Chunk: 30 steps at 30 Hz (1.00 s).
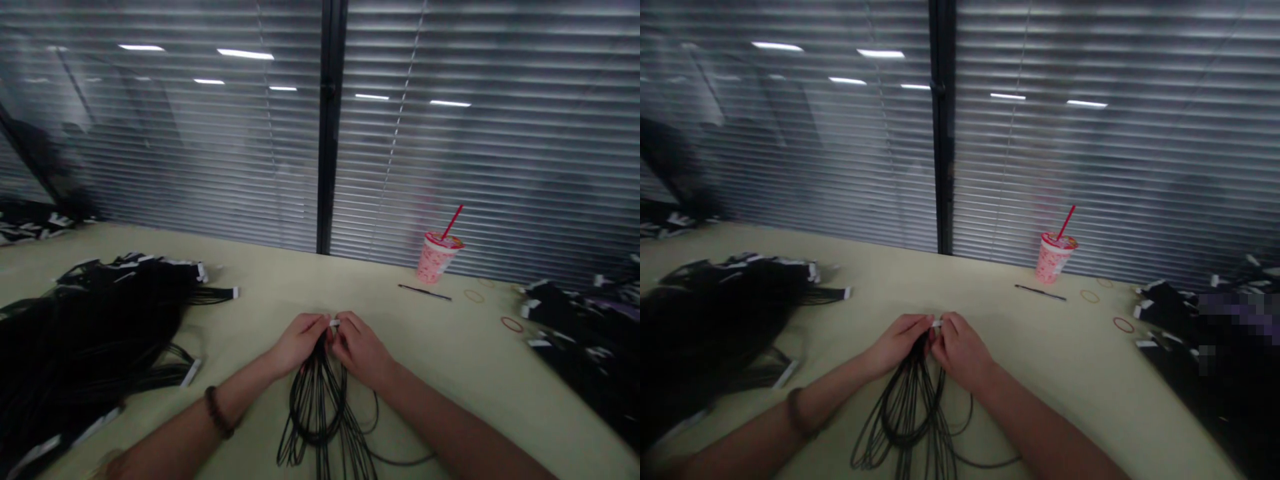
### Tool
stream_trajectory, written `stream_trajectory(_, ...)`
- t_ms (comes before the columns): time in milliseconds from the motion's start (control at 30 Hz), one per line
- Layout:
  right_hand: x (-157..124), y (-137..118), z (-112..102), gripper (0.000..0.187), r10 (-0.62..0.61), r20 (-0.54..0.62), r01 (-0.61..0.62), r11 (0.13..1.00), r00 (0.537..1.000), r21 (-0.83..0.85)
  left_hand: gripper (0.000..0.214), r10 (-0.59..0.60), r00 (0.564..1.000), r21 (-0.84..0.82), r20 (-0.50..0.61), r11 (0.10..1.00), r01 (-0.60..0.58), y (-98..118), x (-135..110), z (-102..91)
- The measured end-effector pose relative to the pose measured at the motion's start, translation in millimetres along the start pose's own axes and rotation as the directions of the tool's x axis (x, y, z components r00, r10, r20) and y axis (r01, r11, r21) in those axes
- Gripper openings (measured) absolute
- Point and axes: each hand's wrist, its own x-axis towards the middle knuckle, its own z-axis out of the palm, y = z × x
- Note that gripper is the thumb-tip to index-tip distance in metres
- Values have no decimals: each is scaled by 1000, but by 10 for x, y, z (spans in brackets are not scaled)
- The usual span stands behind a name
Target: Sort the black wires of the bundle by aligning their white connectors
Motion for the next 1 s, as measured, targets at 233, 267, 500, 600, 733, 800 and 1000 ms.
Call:
stream_trajectory(233, 26, -5, 21, 9, 8, -59, -9, 1000, 998, -6, 39, -66, 997, -120, -34, 991, 61, 8, 16, -1)
stream_trajectory(267, 25, -5, 21, 8, 20, -64, -20, 1000, 998, -4, 38, -62, 997, -127, -44, 990, 56, 9, 16, 3)
stream_trajectory(500, -4, -2, 35, 7, 107, -88, -116, 988, 990, -101, 38, -12, 997, -70, -70, 998, 7, 33, -1, 35)
stream_trajectory(600, -5, -5, 42, 7, 80, -83, -92, 984, 993, -151, 38, 8, 997, -10, -73, 1000, -8, 47, 2, 37)
stream_trajectory(733, 5, -20, 36, 11, 40, -89, -54, 986, 995, -156, 38, 29, 998, -14, -62, 999, -29, 47, 17, 42)
stream_trajectory(800, 9, -24, 35, 15, 21, -112, -36, 990, 993, -134, 38, 30, 998, -19, -62, 999, -32, 42, 24, 45)
stream_trajectory(1000, 26, -24, 33, 15, -16, -127, 9, 999, 992, -53, 37, -67, 996, -152, -59, 987, 57, 42, 15, 42)
